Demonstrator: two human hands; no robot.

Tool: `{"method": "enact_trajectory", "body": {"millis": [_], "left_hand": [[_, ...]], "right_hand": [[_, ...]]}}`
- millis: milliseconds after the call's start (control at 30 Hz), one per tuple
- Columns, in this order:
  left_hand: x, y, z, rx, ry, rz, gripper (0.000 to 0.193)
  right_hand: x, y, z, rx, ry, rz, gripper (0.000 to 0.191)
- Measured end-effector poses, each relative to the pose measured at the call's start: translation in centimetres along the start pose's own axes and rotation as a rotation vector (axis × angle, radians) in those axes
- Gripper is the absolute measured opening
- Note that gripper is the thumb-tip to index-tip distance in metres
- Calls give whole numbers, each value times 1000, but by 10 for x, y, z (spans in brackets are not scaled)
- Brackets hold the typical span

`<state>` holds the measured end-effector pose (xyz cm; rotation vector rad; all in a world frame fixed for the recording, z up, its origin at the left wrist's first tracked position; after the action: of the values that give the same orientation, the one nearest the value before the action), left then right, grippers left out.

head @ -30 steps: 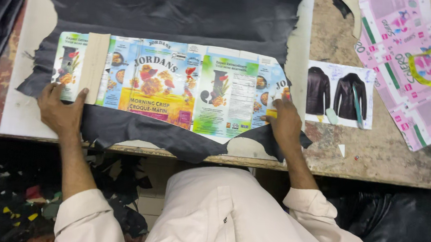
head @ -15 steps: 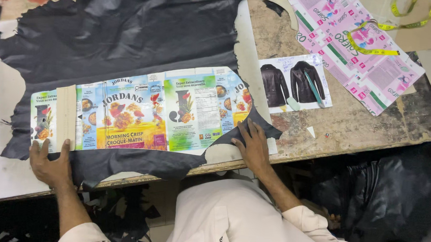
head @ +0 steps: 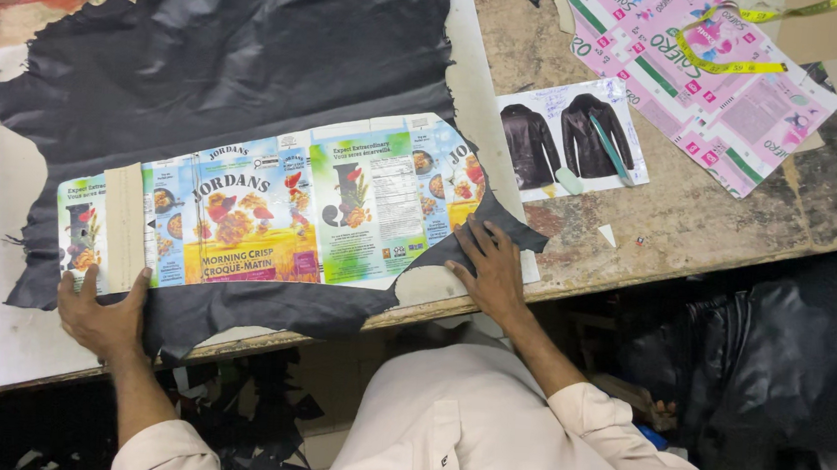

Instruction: The person places a patterned paper template on a black leather-like material, traces the outline with a marking tool, and cuts along the lines with a rotary cutter. The person then removes the cut piece, sets aside scraps, and prepares another sheet of material for cutting.

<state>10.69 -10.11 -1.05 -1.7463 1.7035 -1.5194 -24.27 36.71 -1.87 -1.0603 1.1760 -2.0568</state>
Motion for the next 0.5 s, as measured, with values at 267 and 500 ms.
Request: {"method": "enact_trajectory", "body": {"millis": [267, 500], "left_hand": [[0, -6, -1, -53, -24, -10, 73], [2, -11, -5, -62, -27, -16, 75]], "right_hand": [[0, -2, 6, -11, -27, 5, 63], [24, -34, -84, 72, 317, 85, 57]]}}
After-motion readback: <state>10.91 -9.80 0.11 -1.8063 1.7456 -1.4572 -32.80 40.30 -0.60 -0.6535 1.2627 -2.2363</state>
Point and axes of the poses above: each hand's wrist, its own x-axis towards the middle knuckle, its own y-axis out of the palm, z = x × y, the point moved 2 cm from there along x, towards the middle knuckle, and after that the axes turned 7 degrees about -y, right-handed, at the moved point
